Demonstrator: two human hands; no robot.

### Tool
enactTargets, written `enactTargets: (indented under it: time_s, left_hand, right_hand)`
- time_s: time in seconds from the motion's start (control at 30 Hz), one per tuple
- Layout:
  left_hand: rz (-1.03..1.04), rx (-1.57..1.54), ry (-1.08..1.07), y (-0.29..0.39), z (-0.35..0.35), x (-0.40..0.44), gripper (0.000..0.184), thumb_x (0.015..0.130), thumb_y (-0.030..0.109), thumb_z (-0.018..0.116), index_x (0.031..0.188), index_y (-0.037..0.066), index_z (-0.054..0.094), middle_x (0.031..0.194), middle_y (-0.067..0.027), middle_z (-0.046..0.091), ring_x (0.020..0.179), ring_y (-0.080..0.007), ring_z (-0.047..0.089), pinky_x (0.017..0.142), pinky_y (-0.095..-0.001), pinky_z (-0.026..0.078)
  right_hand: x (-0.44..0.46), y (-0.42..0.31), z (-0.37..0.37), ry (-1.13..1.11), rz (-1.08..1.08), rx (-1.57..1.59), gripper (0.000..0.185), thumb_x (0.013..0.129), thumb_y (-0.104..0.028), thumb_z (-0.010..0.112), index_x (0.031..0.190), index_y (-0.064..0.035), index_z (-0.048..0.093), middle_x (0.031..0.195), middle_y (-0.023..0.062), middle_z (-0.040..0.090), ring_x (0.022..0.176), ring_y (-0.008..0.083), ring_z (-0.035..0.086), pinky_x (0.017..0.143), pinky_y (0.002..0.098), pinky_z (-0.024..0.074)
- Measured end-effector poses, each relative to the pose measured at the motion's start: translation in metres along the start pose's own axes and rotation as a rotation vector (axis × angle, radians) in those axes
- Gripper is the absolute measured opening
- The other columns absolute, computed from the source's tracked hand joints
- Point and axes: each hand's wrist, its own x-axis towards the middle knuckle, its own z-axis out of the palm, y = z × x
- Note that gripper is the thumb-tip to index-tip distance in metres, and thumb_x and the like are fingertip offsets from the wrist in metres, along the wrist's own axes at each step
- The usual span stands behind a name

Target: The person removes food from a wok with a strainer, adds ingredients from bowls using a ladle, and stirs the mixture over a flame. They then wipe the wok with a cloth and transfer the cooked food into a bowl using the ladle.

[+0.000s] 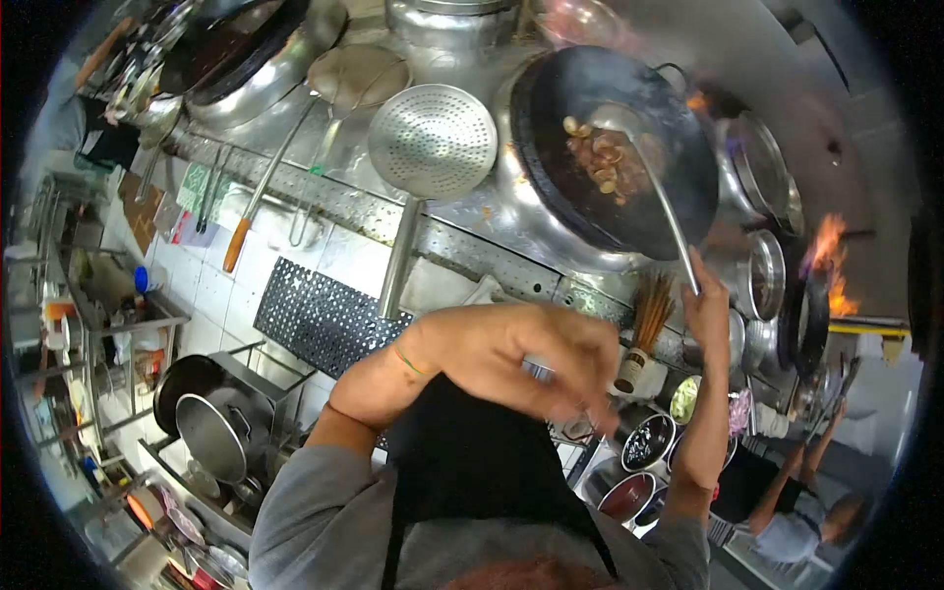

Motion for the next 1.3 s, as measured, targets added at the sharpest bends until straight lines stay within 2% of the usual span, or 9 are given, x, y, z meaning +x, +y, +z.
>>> enactTargets:
  time_s: [0.03, 0.13, 0.2, 0.33, 0.47, 0.63, 0.93, 1.07, 1.3]
  left_hand:
    - [-0.112, 0.214, 0.093, -0.009, -0.001, 0.0, 0.017, 0.084, 0.015, 0.066, 0.095, 0.003, 0.07, 0.092, -0.0112, 0.058, 0.08, -0.0214, 0.057, 0.068, -0.031, 0.046]
    - [-0.187, 0.664, 0.276, -0.05, -0.009, 0.006, 0.018, 0.081, 0.016, 0.07, 0.082, -0.002, 0.066, 0.092, -0.0102, 0.059, 0.084, -0.0235, 0.058, 0.072, -0.0327, 0.046]
    - [0.051, 1.172, 0.473, -0.078, -0.026, 0.02, 0.02, 0.079, 0.016, 0.071, 0.073, -0.001, 0.062, 0.087, -0.0103, 0.057, 0.08, -0.0269, 0.056, 0.071, -0.0352, 0.046]
    - [0.064, 1.285, 0.532, -0.123, -0.062, 0.047, 0.024, 0.077, 0.019, 0.071, 0.069, 0.002, 0.058, 0.081, -0.0106, 0.054, 0.078, -0.0292, 0.054, 0.07, -0.0387, 0.045]
    - [-0.024, 1.366, 0.398, -0.139, -0.085, 0.061, 0.024, 0.078, 0.024, 0.068, 0.069, 0.004, 0.058, 0.073, -0.0101, 0.056, 0.074, -0.0312, 0.057, 0.066, -0.0413, 0.046]
    - [-0.561, 1.542, 0.235, -0.156, -0.073, 0.068, 0.038, 0.085, 0.039, 0.057, 0.066, 0.006, 0.067, 0.067, -0.0151, 0.064, 0.066, -0.0343, 0.064, 0.061, -0.0439, 0.05]
    - [-0.234, 1.573, 0.32, -0.105, -0.021, 0.069, 0.033, 0.079, 0.027, 0.057, 0.054, 0.007, 0.064, 0.055, -0.0138, 0.061, 0.05, -0.0311, 0.061, 0.05, -0.0427, 0.049]
    - [-0.331, 1.606, 0.374, -0.132, -0.044, 0.067, 0.033, 0.08, 0.028, 0.056, 0.056, 0.007, 0.066, 0.057, -0.0143, 0.061, 0.053, -0.0334, 0.061, 0.051, -0.0431, 0.05]
    - [-0.345, 1.601, 0.287, -0.142, -0.009, 0.015, 0.033, 0.08, 0.027, 0.059, 0.054, 0.008, 0.064, 0.055, -0.0129, 0.061, 0.046, -0.0306, 0.06, 0.047, -0.0427, 0.048]
  right_hand:
    - [-0.013, -0.017, -0.018, -0.076, 0.171, 0.058, 0.059, 0.079, 0.005, 0.057, 0.135, -0.0097, 0.047, 0.111, 0.0267, 0.06, 0.098, 0.038, 0.061, 0.085, 0.0363, 0.0465]
    - [-0.065, -0.022, -0.042, -0.028, 0.269, 0.056, 0.058, 0.079, 0.006, 0.057, 0.134, -0.0087, 0.048, 0.11, 0.025, 0.061, 0.095, 0.0381, 0.061, 0.083, 0.0348, 0.0469]
    - [-0.098, -0.033, -0.069, 0.003, 0.33, 0.047, 0.055, 0.079, 0.007, 0.057, 0.132, -0.0077, 0.05, 0.108, 0.0252, 0.062, 0.092, 0.0366, 0.062, 0.083, 0.0356, 0.0473]
    - [-0.158, -0.045, -0.116, -0.073, 0.443, 0.066, 0.051, 0.08, 0.007, 0.057, 0.129, -0.0032, 0.051, 0.12, 0.0233, 0.058, 0.109, 0.0341, 0.06, 0.088, 0.0383, 0.0472]
    - [-0.172, -0.062, -0.11, -0.046, 0.284, 0.017, 0.048, 0.08, 0.005, 0.057, 0.127, -0.0034, 0.053, 0.116, 0.023, 0.06, 0.105, 0.0358, 0.061, 0.086, 0.0389, 0.0482]
    - [-0.137, -0.075, -0.047, -0.141, 0.363, -0.135, 0.055, 0.079, 0.002, 0.059, 0.132, -0.0074, 0.047, 0.096, 0.0229, 0.062, 0.082, 0.0411, 0.061, 0.073, 0.0459, 0.0483]
    - [-0.126, -0.077, -0.095, -0.123, 0.3, 0.033, 0.053, 0.078, -0.001, 0.06, 0.13, -0.0111, 0.052, 0.094, 0.0241, 0.064, 0.087, 0.0415, 0.062, 0.081, 0.0465, 0.047]
    - [-0.074, -0.077, -0.061, -0.219, 0.511, -0.092, 0.05, 0.081, -0.009, 0.058, 0.13, -0.0163, 0.052, 0.096, 0.0232, 0.064, 0.09, 0.0429, 0.06, 0.077, 0.0506, 0.0473]
    - [-0.091, -0.045, -0.035, 0.123, 0.491, 0.148, 0.052, 0.081, -0.003, 0.06, 0.131, -0.0119, 0.052, 0.109, 0.0222, 0.063, 0.097, 0.0358, 0.063, 0.083, 0.0401, 0.0493]
